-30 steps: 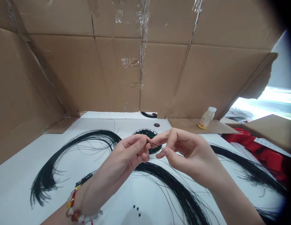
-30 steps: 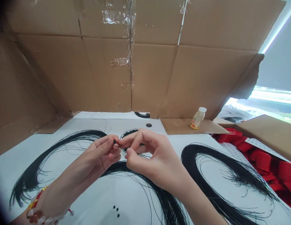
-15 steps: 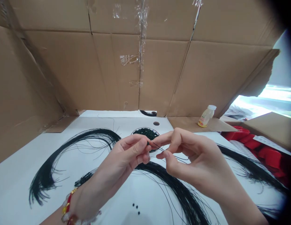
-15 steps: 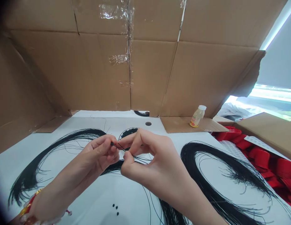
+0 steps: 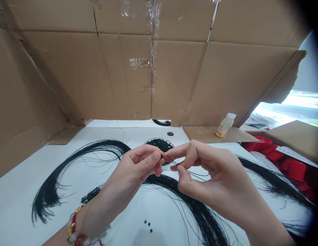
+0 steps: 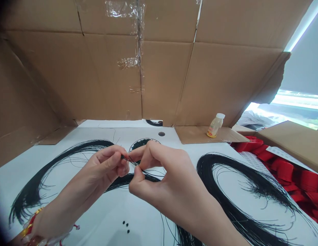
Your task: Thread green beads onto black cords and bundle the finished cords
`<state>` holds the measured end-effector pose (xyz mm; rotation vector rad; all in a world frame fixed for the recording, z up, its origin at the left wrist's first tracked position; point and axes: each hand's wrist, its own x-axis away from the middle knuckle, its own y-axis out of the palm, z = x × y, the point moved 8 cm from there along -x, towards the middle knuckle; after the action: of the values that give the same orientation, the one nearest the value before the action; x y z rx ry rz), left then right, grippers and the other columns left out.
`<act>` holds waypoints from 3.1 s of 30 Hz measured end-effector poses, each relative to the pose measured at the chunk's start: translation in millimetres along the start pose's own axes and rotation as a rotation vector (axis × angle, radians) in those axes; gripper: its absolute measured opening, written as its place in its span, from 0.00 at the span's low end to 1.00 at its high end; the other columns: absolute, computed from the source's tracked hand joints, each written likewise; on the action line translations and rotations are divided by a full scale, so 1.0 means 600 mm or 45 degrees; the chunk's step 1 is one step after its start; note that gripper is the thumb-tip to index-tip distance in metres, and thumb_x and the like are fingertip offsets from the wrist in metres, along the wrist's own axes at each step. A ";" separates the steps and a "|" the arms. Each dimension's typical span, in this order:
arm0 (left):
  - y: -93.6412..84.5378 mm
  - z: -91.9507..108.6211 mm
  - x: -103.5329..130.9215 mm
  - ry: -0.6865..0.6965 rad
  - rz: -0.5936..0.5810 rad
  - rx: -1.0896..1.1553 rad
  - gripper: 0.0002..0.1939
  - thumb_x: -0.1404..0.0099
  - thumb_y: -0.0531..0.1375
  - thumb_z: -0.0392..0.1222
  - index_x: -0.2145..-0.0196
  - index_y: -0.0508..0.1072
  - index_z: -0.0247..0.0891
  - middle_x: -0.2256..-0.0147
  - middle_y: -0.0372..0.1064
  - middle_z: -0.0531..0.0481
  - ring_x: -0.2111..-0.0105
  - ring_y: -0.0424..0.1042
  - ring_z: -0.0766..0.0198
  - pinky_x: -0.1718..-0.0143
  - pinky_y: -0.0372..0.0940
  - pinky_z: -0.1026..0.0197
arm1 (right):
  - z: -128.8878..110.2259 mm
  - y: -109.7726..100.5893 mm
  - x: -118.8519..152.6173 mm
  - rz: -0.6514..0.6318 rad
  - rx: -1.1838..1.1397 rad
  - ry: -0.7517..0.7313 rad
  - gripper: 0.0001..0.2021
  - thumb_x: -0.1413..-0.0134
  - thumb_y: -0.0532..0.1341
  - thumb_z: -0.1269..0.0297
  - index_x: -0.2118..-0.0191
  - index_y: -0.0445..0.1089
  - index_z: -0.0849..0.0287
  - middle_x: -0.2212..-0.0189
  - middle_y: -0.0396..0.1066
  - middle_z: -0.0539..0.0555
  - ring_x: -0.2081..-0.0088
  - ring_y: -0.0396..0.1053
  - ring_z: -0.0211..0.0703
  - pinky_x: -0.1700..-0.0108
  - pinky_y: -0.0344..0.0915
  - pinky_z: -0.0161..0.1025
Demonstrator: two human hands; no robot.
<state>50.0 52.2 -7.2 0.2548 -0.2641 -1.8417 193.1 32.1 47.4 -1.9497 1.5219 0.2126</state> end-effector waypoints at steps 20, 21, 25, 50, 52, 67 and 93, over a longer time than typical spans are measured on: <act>-0.006 0.021 0.000 0.110 0.019 -0.241 0.12 0.38 0.70 0.53 0.69 0.84 0.42 0.77 0.69 0.54 0.72 0.65 0.67 0.66 0.61 0.65 | -0.001 -0.004 -0.003 -0.040 -0.027 0.030 0.13 0.46 0.64 0.76 0.74 0.59 0.56 0.61 0.80 0.46 0.60 0.78 0.39 0.57 0.77 0.34; -0.005 0.021 0.000 0.103 0.016 -0.231 0.12 0.38 0.70 0.53 0.69 0.84 0.42 0.77 0.69 0.54 0.73 0.64 0.67 0.67 0.61 0.65 | -0.002 -0.005 -0.004 -0.032 -0.027 0.023 0.13 0.46 0.64 0.76 0.74 0.59 0.56 0.61 0.80 0.47 0.60 0.78 0.40 0.57 0.76 0.34; -0.002 0.020 -0.001 0.087 0.000 -0.210 0.11 0.38 0.71 0.51 0.70 0.83 0.42 0.78 0.67 0.55 0.74 0.62 0.68 0.68 0.60 0.65 | -0.005 -0.006 -0.007 -0.015 -0.042 0.000 0.13 0.47 0.64 0.77 0.74 0.60 0.56 0.62 0.80 0.49 0.60 0.78 0.41 0.57 0.77 0.35; -0.002 0.008 -0.001 0.048 -0.017 -0.127 0.12 0.36 0.69 0.53 0.69 0.82 0.42 0.78 0.66 0.56 0.73 0.63 0.68 0.67 0.61 0.67 | -0.009 -0.003 -0.004 -0.029 -0.005 -0.039 0.13 0.48 0.64 0.78 0.74 0.61 0.56 0.63 0.79 0.48 0.64 0.76 0.38 0.61 0.73 0.33; -0.003 0.011 0.000 0.071 -0.004 -0.165 0.12 0.35 0.68 0.53 0.69 0.82 0.43 0.78 0.68 0.55 0.73 0.63 0.68 0.66 0.61 0.67 | -0.007 -0.002 -0.005 -0.036 -0.031 -0.026 0.13 0.47 0.63 0.77 0.74 0.60 0.56 0.63 0.78 0.47 0.65 0.76 0.36 0.61 0.73 0.31; -0.006 0.016 0.000 0.111 -0.015 -0.160 0.08 0.37 0.71 0.51 0.63 0.87 0.47 0.74 0.74 0.55 0.72 0.67 0.70 0.63 0.64 0.67 | 0.032 0.001 -0.020 -0.122 -0.473 0.180 0.10 0.43 0.66 0.74 0.71 0.66 0.57 0.61 0.77 0.52 0.62 0.77 0.39 0.59 0.76 0.35; -0.011 0.023 0.010 0.171 0.086 -0.086 0.05 0.33 0.69 0.45 0.65 0.82 0.43 0.74 0.81 0.55 0.70 0.81 0.69 0.62 0.74 0.72 | -0.008 -0.005 0.003 0.048 0.029 -0.052 0.12 0.48 0.64 0.77 0.73 0.61 0.56 0.62 0.78 0.42 0.58 0.77 0.33 0.56 0.71 0.27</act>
<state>37.9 49.0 3.4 0.3172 -0.1159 -1.7549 195.4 28.1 51.3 -1.8887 1.5292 0.2493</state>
